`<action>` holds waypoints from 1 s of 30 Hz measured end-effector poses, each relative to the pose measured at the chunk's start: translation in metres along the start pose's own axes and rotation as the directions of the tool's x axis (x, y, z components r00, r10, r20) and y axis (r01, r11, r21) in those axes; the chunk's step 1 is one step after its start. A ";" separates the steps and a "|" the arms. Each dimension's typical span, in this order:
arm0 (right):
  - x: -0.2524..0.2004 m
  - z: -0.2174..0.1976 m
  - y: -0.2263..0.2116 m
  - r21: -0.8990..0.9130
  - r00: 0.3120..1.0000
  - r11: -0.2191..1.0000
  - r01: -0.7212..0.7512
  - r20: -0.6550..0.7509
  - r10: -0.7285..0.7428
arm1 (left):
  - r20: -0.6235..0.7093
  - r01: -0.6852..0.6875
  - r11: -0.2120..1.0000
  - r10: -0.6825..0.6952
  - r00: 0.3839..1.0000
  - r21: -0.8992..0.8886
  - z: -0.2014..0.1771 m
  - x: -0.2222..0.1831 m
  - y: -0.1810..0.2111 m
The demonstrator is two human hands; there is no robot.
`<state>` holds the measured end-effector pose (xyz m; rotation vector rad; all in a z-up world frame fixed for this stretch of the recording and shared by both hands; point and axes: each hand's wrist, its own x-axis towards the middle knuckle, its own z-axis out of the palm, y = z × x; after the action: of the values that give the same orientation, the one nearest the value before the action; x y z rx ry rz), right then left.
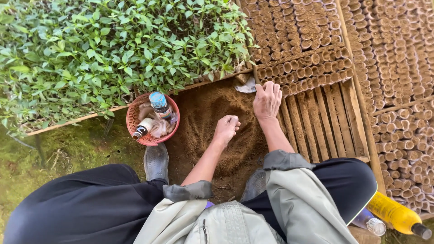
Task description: Filling small seedling tubes with soil and placing them into a wooden tray for planting.
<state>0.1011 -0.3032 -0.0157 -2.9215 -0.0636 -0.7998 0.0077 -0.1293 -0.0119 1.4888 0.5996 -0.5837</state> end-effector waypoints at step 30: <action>-0.016 -0.100 -0.103 0.624 0.763 0.462 -0.630 0.609 0.217 | 0.019 0.067 0.807 -0.069 0.997 -0.586 -0.051 -0.031 0.034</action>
<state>0.0298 -0.2132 0.0717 -1.9788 0.2345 0.0650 0.0087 -0.0782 0.0343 0.8806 0.7580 -0.3962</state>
